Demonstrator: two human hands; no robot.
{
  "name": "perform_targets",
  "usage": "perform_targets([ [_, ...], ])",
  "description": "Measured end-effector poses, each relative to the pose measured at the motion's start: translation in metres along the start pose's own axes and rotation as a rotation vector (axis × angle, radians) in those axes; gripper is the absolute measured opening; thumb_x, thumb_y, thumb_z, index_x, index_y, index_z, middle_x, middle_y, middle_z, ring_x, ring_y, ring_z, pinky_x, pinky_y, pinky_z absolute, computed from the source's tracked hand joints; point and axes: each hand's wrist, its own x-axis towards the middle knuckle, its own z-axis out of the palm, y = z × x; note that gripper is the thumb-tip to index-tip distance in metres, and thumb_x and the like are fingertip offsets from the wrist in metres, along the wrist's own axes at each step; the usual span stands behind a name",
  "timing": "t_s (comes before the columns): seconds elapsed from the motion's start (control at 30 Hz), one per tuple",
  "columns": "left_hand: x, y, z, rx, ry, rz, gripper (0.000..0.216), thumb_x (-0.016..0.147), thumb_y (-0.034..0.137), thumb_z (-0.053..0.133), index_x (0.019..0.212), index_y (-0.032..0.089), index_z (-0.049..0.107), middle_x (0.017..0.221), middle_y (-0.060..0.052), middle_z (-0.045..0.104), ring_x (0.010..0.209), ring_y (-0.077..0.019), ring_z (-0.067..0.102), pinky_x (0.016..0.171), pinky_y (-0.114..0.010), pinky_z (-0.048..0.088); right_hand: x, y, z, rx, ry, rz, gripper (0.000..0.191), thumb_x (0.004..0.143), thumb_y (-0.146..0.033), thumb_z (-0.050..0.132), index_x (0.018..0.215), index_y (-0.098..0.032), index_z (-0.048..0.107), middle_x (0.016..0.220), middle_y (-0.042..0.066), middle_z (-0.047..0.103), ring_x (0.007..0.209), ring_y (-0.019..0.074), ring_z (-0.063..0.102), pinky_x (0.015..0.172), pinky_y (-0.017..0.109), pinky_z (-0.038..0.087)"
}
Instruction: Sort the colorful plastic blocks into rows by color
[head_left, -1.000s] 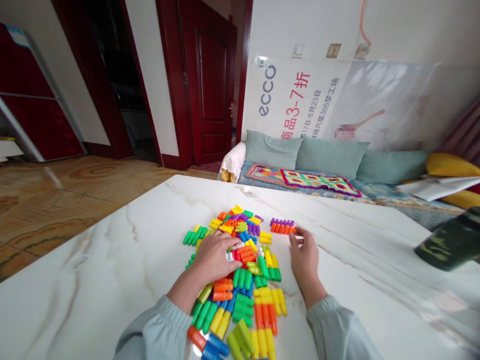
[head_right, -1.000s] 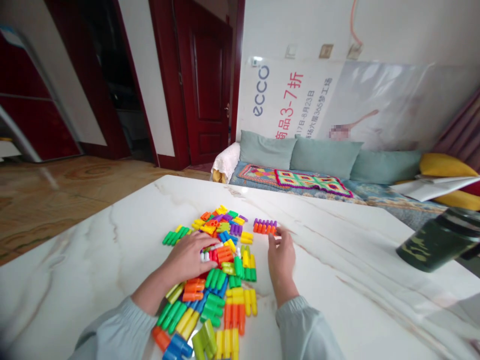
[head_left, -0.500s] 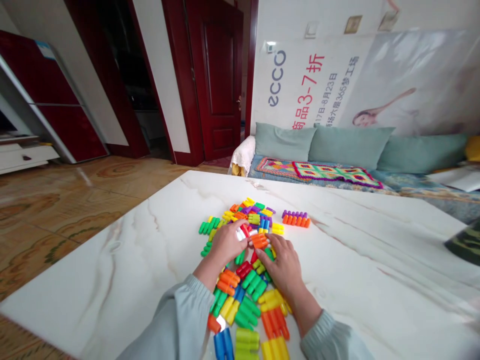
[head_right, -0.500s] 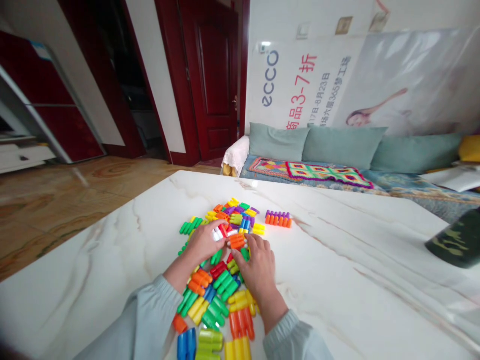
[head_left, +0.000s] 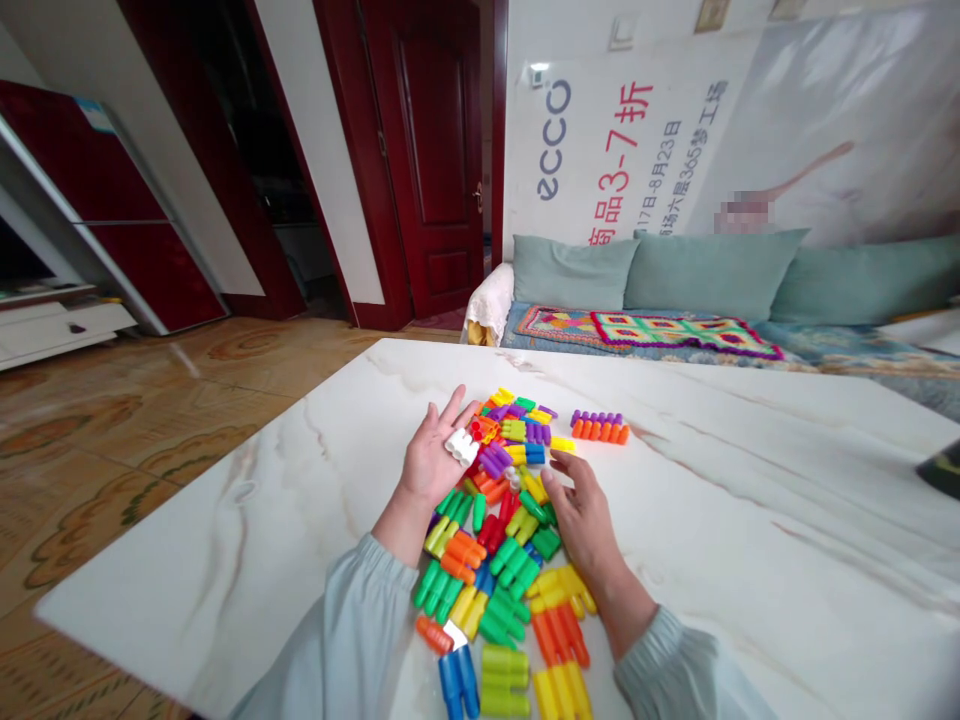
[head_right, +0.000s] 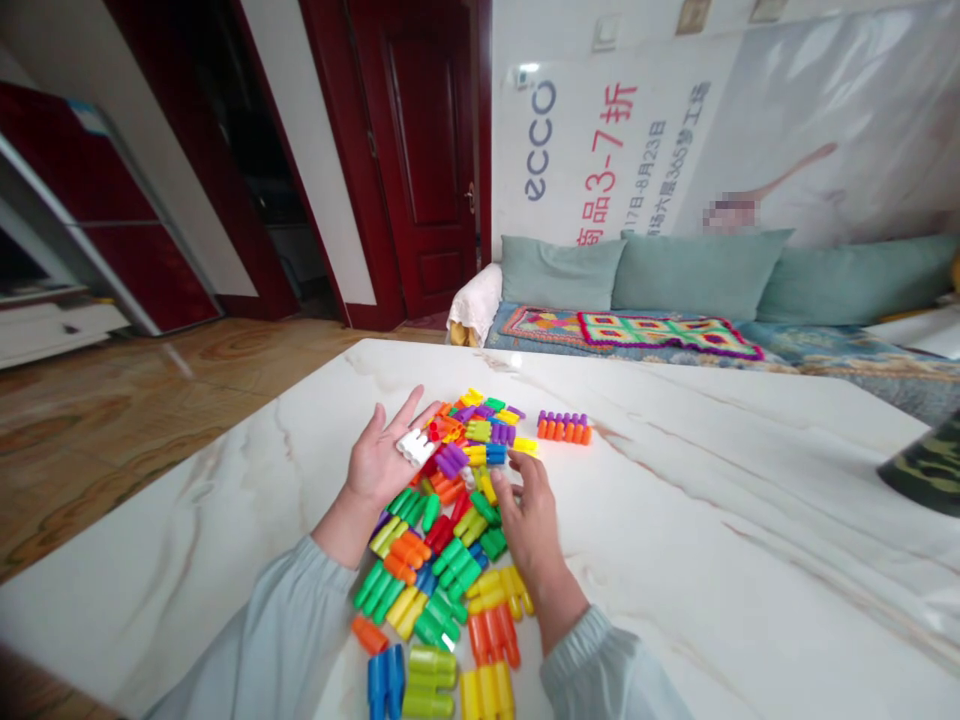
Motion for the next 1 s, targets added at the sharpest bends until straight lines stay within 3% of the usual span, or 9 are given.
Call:
perform_targets([
  [0.13,0.004,-0.005,-0.002,-0.012,-0.054,0.068,0.071,0.084,0.064,0.05,0.14,0.021,0.048,0.142,-0.014,0.052,0.138,-0.0264,0.042,0.112,-0.043,0.033,-0.001,0.0,0.001,0.036,-0.019,0.016,0.043,0.088,-0.051,0.053,0.116,-0.019,0.059,0.118,0.013,0.06,0.111,0.0244,0.059,0.082,0.038,0.058],
  [0.23,0.008,-0.009,-0.007,0.067,0.061,0.173,0.055,0.081,0.052,0.063,0.124,0.018,0.061,0.133,-0.014,0.06,0.132,-0.0266,0.048,0.11,-0.041,0.036,-0.001,0.001,0.001,0.049,-0.017,0.023,0.043,0.088,-0.052,0.054,0.115,-0.018,0.06,0.117,0.013,0.06,0.109,0.0244,0.06,0.082,0.038,0.058],
  [0.37,0.009,-0.012,-0.015,0.559,0.301,0.311,0.037,0.077,0.039,0.069,0.106,0.016,0.068,0.112,-0.011,0.071,0.109,-0.0248,0.064,0.094,-0.035,0.049,0.0,0.002,0.001,0.056,-0.054,0.005,0.041,0.089,-0.05,0.053,0.114,-0.019,0.061,0.116,0.013,0.061,0.109,0.0242,0.061,0.084,0.037,0.058],
  [0.47,0.005,-0.01,-0.016,1.026,0.354,0.402,0.022,0.08,0.034,0.063,0.092,0.019,0.073,0.097,-0.007,0.074,0.091,-0.0212,0.067,0.083,-0.031,0.05,0.0,0.003,0.002,0.055,-0.074,-0.01,0.037,0.09,-0.049,0.052,0.113,-0.02,0.061,0.114,0.012,0.062,0.106,0.0239,0.062,0.085,0.038,0.057],
  [0.53,0.001,-0.007,-0.014,1.227,0.288,0.403,0.018,0.081,0.032,0.061,0.085,0.021,0.074,0.086,-0.005,0.074,0.08,-0.0196,0.067,0.078,-0.03,0.05,0.0,0.003,0.002,0.045,-0.068,-0.017,0.036,0.091,-0.048,0.052,0.11,-0.02,0.062,0.113,0.011,0.063,0.104,0.0237,0.062,0.084,0.038,0.057],
  [0.63,-0.004,-0.004,-0.011,1.364,0.068,0.281,0.019,0.076,0.038,0.067,0.083,0.022,0.075,0.075,-0.003,0.073,0.07,-0.0187,0.066,0.071,-0.029,0.05,0.001,0.004,0.002,0.031,-0.072,-0.035,0.034,0.092,-0.047,0.05,0.109,-0.02,0.062,0.113,0.011,0.062,0.102,0.0228,0.062,0.083,0.037,0.057],
  [0.7,-0.006,-0.004,-0.01,1.431,-0.058,0.242,0.031,0.068,0.041,0.075,0.093,0.023,0.075,0.088,-0.004,0.073,0.081,-0.0218,0.066,0.077,-0.031,0.051,0.001,0.005,0.002,0.018,-0.079,-0.046,0.033,0.093,-0.046,0.048,0.108,-0.02,0.062,0.112,0.011,0.062,0.102,0.0225,0.062,0.082,0.036,0.056],
  [0.83,-0.007,-0.006,-0.009,1.56,-0.157,0.254,0.066,0.059,0.033,0.08,0.122,0.025,0.065,0.123,-0.008,0.065,0.114,-0.0295,0.057,0.099,-0.039,0.045,0.0,0.004,0.0,-0.028,-0.095,-0.06,0.033,0.094,-0.046,0.048,0.106,-0.02,0.064,0.112,0.01,0.062,0.103,0.0225,0.061,0.085,0.036,0.055],
  [1.0,-0.007,-0.017,-0.003,1.668,-0.259,0.232,0.07,0.062,0.023,0.072,0.13,0.024,0.059,0.129,-0.009,0.061,0.12,-0.0322,0.052,0.104,-0.043,0.042,0.0,0.002,0.0,-0.082,-0.139,-0.102,0.032,0.093,-0.046,0.05,0.108,-0.022,0.066,0.116,0.009,0.06,0.109,0.0228,0.059,0.094,0.039,0.051],
])
